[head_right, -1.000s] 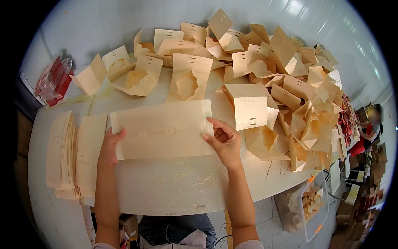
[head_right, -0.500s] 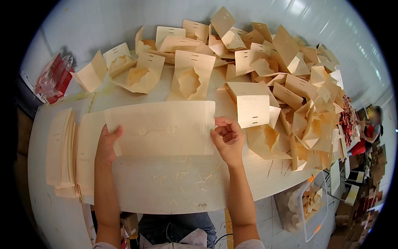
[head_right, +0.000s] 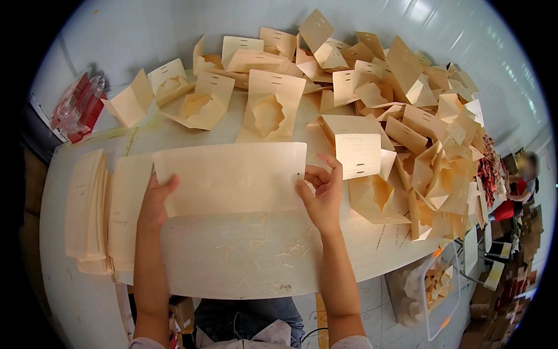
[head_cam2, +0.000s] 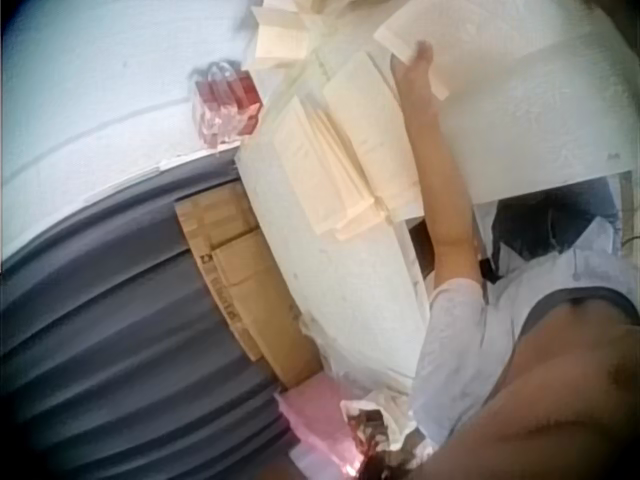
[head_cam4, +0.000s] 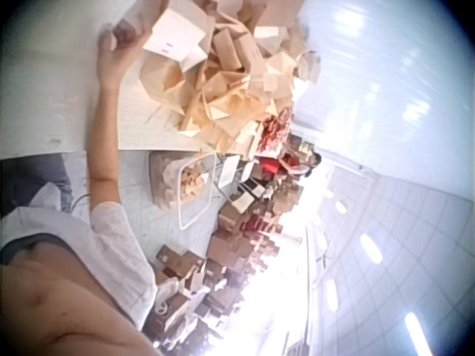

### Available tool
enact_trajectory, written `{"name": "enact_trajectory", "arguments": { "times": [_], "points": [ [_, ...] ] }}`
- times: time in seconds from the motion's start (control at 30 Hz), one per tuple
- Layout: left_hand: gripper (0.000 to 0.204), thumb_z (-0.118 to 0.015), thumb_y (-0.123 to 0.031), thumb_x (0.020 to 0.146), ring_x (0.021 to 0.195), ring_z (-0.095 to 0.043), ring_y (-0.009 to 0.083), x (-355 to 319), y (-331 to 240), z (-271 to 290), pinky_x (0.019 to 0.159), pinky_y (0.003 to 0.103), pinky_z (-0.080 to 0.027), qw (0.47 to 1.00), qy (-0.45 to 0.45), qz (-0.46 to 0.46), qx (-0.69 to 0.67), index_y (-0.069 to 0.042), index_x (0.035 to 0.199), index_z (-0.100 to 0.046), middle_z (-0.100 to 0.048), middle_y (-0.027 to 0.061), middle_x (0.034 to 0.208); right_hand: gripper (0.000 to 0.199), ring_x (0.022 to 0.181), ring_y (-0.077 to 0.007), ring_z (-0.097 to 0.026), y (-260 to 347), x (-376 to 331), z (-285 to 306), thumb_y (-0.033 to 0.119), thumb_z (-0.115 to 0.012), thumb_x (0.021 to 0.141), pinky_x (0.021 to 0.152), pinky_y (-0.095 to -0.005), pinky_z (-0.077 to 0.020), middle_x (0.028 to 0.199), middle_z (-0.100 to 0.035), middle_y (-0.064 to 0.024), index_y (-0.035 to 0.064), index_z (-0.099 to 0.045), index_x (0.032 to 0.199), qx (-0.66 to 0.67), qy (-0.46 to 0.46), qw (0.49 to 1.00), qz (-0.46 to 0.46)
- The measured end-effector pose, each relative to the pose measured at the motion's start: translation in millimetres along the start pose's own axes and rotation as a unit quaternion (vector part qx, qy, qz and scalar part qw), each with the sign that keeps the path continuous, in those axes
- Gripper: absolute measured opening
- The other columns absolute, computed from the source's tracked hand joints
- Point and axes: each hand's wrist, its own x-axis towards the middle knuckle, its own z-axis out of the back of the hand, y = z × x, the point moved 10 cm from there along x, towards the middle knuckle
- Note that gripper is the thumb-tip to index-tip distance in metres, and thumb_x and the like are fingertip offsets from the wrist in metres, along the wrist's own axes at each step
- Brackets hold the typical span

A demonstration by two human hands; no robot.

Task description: The person assembles flat, pre-cut cardboard pieces into small open-top boxes by hand. They repeatedly pick a flat piece, fold along pre-scored lines, and tuck flaps to form the box shape, then place the finished box on a growing pile on the table.

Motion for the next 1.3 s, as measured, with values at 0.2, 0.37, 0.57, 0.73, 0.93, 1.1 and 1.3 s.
{"name": "enact_trajectory", "arguments": {
  "times": [0.2, 0.37, 0.57, 0.73, 0.93, 1.1, 1.3],
  "points": [
    [0.037, -0.061, -0.012, 0.081, 0.094, -0.056, 0.0161, 1.9, -4.6, 2.1, 0.08, 0.03, -0.046, 0.999, -0.013, -0.03, -0.035, -0.002, 0.115, -0.049, -0.058, 0.0065, 0.106, 0.051, 0.075, -0.0138, -0.057, 0.3, -4.1, 3.4, -0.003, -0.054, 0.077, 0.065, -0.0227, -0.0443, 0.086, -0.059, -0.0112, 0.003, -0.032, 0.122, -0.126, 0.05, 0.991, 0.017],
    [0.035, -0.06, -0.01, 0.082, 0.094, -0.056, 0.0165, 0.6, -20.3, 2.8, 0.08, 0.031, -0.047, 0.995, 0.011, -0.065, -0.073, -0.003, 0.114, -0.049, -0.058, 0.0064, 0.106, 0.057, 0.078, -0.0136, -0.058, 12.1, -2.8, -6.3, 0.0, -0.054, 0.077, 0.064, -0.021, -0.0423, 0.094, -0.06, -0.0111, 0.0042, -0.027, 0.127, -0.021, 0.019, 0.999, 0.037],
    [0.035, -0.059, -0.008, 0.081, 0.094, -0.056, 0.0165, 1.6, -4.9, -2.2, 0.081, 0.031, -0.047, 0.997, 0.034, -0.029, -0.061, -0.002, 0.114, -0.049, -0.058, 0.0063, 0.106, 0.061, 0.091, -0.0152, -0.058, 3.3, -5.5, -8.4, -0.006, -0.055, 0.075, 0.067, -0.0232, -0.044, 0.107, -0.055, -0.0116, 0.0043, -0.027, 0.128, 0.098, 0.066, 0.992, -0.035],
    [0.034, -0.059, -0.008, 0.081, 0.093, -0.057, 0.0162, 4.9, 1.2, -4.2, 0.08, 0.031, -0.047, 0.997, 0.046, -0.015, -0.063, -0.003, 0.114, -0.05, -0.058, 0.006, 0.104, 0.051, 0.088, -0.0112, -0.056, 7.0, -4.8, -14.3, -0.014, -0.06, 0.069, 0.068, -0.02, -0.0434, 0.101, -0.058, -0.0052, 0.0006, -0.047, 0.117, 0.04, 0.087, 0.995, 0.031],
    [0.033, -0.06, -0.01, 0.081, 0.092, -0.057, 0.0151, 4.4, 3.1, 1.7, 0.079, 0.03, -0.047, 0.999, 0.019, 0.001, -0.029, -0.004, 0.112, -0.051, -0.059, 0.0051, 0.103, 0.041, 0.072, -0.0032, -0.049, -1.9, -6.8, -15.9, -0.01, -0.066, 0.068, 0.059, -0.0147, -0.0374, 0.087, -0.058, 0.0027, 0.0011, -0.059, 0.107, -0.016, 0.075, 0.996, -0.042],
    [0.032, -0.061, -0.011, 0.082, 0.091, -0.057, 0.0149, 4.9, 7.5, 1.4, 0.079, 0.03, -0.047, 0.999, 0.018, 0.008, -0.027, -0.005, 0.112, -0.052, -0.06, 0.0047, 0.102, 0.027, 0.059, -0.0008, -0.038, -8.3, -7.4, -9.3, -0.008, -0.066, 0.071, 0.049, -0.0151, -0.0281, 0.079, -0.055, 0.0047, 0.0027, -0.064, 0.095, -0.067, 0.062, 0.994, -0.063],
    [0.033, -0.061, -0.012, 0.082, 0.092, -0.057, 0.0152, 3.2, 9.7, -2.7, 0.078, 0.031, -0.048, 0.999, 0.016, 0.021, -0.03, -0.005, 0.112, -0.052, -0.06, 0.005, 0.103, 0.009, 0.072, -0.0044, -0.046, -10.1, -5.9, -9.7, -0.005, -0.062, 0.077, 0.058, -0.0172, -0.0344, 0.09, -0.057, -0.0019, 0.0029, -0.06, 0.081, -0.023, 0.082, 0.996, -0.01]
  ]
}}
